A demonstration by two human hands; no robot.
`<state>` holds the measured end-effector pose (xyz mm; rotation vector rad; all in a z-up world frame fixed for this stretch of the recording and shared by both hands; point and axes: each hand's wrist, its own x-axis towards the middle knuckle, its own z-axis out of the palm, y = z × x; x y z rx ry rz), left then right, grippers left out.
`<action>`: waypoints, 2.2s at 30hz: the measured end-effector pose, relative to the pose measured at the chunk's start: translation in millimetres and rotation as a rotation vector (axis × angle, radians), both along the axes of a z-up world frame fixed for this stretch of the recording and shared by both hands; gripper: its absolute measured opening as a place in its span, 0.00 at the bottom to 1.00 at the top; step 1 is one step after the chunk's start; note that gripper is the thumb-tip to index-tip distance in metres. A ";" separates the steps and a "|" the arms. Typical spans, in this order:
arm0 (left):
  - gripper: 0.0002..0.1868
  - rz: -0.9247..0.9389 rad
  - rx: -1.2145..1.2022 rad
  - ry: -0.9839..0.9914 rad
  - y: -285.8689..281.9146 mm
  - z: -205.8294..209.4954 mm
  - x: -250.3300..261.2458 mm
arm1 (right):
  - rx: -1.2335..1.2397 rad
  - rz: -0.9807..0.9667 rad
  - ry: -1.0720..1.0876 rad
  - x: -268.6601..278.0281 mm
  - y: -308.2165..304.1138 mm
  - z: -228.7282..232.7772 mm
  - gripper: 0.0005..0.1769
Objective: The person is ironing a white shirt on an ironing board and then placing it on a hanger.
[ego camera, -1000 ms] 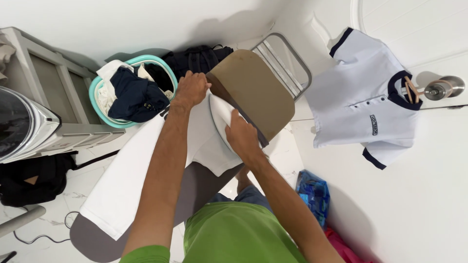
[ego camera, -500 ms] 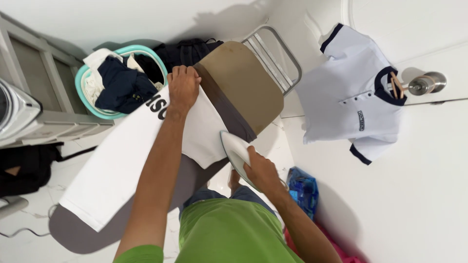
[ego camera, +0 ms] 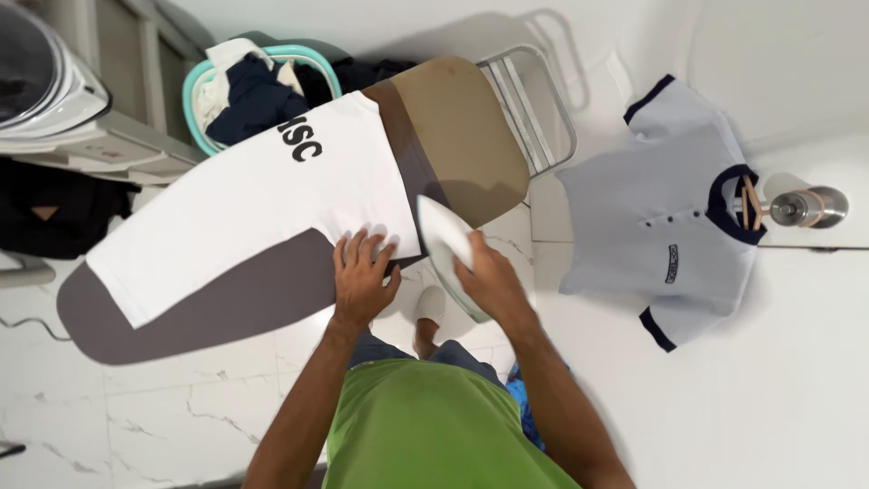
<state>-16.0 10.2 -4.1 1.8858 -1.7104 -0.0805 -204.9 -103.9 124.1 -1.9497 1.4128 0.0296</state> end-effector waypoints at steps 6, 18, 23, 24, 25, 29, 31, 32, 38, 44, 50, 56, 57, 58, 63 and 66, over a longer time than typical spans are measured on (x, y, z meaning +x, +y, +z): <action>0.18 0.113 -0.014 -0.018 10.3 -14.2 -25.6 | 0.013 0.120 0.054 30.9 12.7 -25.2 0.24; 0.08 0.364 0.037 0.041 41.9 -6.9 -19.2 | -0.311 0.172 0.159 46.4 -14.5 -77.1 0.23; 0.14 0.509 0.006 0.320 45.5 -1.0 -11.1 | -0.308 0.126 0.067 38.1 -8.5 -35.8 0.29; 0.18 0.539 -0.048 0.405 46.7 -2.0 -10.3 | -0.300 0.133 0.090 34.5 -2.6 -33.9 0.29; 0.18 0.543 -0.050 0.410 40.9 -2.5 -5.3 | -0.303 0.138 0.094 35.1 0.7 -36.3 0.29; 0.27 0.644 0.072 0.612 20.3 12.1 14.5 | -0.227 0.182 0.049 47.9 11.8 -36.0 0.23; 0.32 0.649 0.151 0.665 14.9 20.5 22.8 | -0.196 0.189 0.062 58.5 12.2 -37.3 0.22; 0.33 0.637 0.233 0.689 13.5 21.4 26.4 | -0.206 0.184 0.062 63.3 9.9 -40.7 0.22; 0.34 0.578 0.344 0.717 20.1 5.1 34.7 | -0.291 0.113 0.065 82.5 -23.6 -55.0 0.23; 0.34 0.513 0.351 0.727 20.2 5.1 49.5 | -0.361 0.053 0.061 95.1 -34.4 -43.3 0.22; 0.26 0.426 0.422 0.712 16.8 8.7 58.8 | -0.262 0.113 0.033 118.9 -27.9 -49.8 0.23; 0.20 0.355 0.464 0.706 18.1 -0.6 69.7 | -0.271 0.049 0.113 141.6 -55.6 -53.0 0.21; 0.18 0.331 0.434 0.703 17.7 -5.4 71.9 | -0.267 0.000 0.132 144.9 -64.1 -53.1 0.21; 0.18 0.327 0.435 0.703 18.0 -8.4 74.3 | -0.268 -0.004 0.133 144.1 -66.9 -52.7 0.21; 0.19 0.234 0.304 0.669 17.3 -12.4 84.1 | -0.314 -0.016 0.116 139.2 -55.0 -41.1 0.22; 0.18 0.215 0.395 0.745 13.9 -5.2 92.6 | -0.284 0.064 0.108 141.5 -43.4 -46.9 0.22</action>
